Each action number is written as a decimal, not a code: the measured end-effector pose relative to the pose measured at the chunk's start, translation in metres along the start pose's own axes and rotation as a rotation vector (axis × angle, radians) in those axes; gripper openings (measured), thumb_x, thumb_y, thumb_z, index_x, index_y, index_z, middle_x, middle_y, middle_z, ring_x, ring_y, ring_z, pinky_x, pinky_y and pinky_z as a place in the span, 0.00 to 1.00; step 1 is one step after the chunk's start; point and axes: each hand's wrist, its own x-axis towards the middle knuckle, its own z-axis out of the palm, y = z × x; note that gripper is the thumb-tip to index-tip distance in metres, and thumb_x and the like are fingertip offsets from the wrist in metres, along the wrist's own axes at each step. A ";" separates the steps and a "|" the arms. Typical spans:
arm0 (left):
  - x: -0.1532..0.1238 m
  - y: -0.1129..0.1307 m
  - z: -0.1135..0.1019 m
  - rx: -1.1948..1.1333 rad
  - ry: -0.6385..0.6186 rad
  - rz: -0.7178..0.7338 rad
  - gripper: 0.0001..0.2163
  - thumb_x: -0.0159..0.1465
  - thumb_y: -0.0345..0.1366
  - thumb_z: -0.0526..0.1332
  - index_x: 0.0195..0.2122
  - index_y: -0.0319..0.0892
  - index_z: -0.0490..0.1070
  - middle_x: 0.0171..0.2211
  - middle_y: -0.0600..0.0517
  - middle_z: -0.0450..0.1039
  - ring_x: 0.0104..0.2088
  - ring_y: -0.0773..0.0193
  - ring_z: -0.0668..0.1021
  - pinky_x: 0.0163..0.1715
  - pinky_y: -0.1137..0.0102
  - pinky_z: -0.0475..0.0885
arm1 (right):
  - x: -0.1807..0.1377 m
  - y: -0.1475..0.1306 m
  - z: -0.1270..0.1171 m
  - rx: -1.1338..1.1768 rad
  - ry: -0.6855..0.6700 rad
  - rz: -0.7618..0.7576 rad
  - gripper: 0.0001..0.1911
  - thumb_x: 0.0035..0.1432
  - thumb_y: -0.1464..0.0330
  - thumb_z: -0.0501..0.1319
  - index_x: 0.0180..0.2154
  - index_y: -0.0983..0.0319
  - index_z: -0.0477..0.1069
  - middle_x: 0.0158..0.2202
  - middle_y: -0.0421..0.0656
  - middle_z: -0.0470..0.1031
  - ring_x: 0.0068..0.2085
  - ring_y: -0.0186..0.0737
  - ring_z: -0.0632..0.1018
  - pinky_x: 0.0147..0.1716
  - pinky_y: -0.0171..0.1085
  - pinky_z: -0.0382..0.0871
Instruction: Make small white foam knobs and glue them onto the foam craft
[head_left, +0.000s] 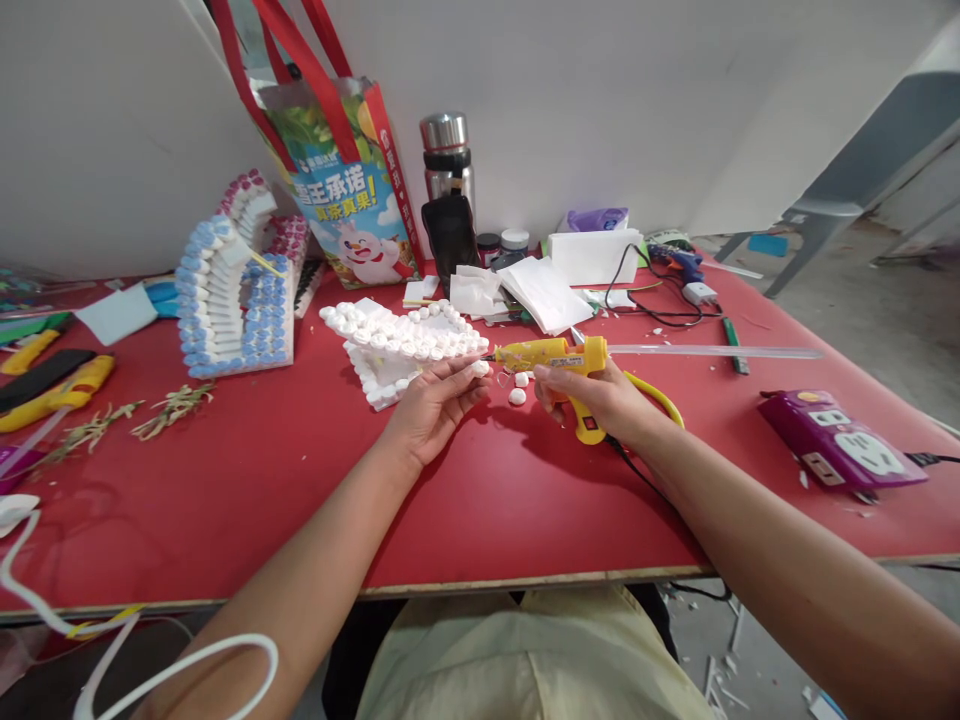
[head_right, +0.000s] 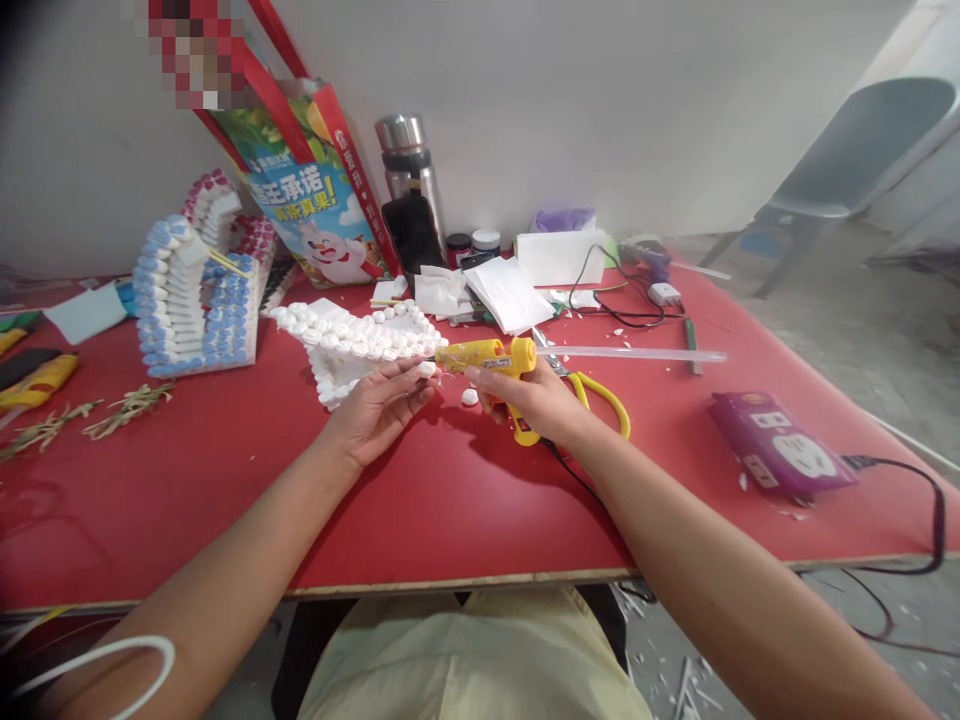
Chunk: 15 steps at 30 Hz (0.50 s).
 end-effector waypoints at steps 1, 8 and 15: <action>0.001 0.000 -0.001 -0.013 -0.009 -0.004 0.10 0.56 0.25 0.72 0.39 0.34 0.80 0.34 0.48 0.81 0.34 0.67 0.82 0.41 0.73 0.79 | 0.000 0.000 0.000 -0.017 -0.002 -0.012 0.22 0.63 0.52 0.65 0.24 0.61 0.71 0.22 0.40 0.70 0.23 0.36 0.71 0.27 0.40 0.66; 0.002 -0.001 -0.002 -0.038 -0.013 -0.006 0.08 0.58 0.24 0.71 0.39 0.34 0.80 0.35 0.47 0.81 0.34 0.67 0.83 0.40 0.74 0.80 | 0.001 -0.001 0.000 -0.031 -0.022 -0.015 0.26 0.64 0.52 0.63 0.20 0.60 0.67 0.19 0.39 0.68 0.22 0.36 0.71 0.26 0.39 0.64; 0.001 0.001 0.001 -0.043 0.010 -0.008 0.06 0.59 0.23 0.69 0.38 0.33 0.80 0.33 0.48 0.81 0.33 0.68 0.82 0.38 0.76 0.80 | 0.001 0.000 0.002 -0.012 -0.033 0.002 0.27 0.63 0.52 0.65 0.18 0.60 0.64 0.17 0.38 0.66 0.20 0.34 0.70 0.25 0.39 0.63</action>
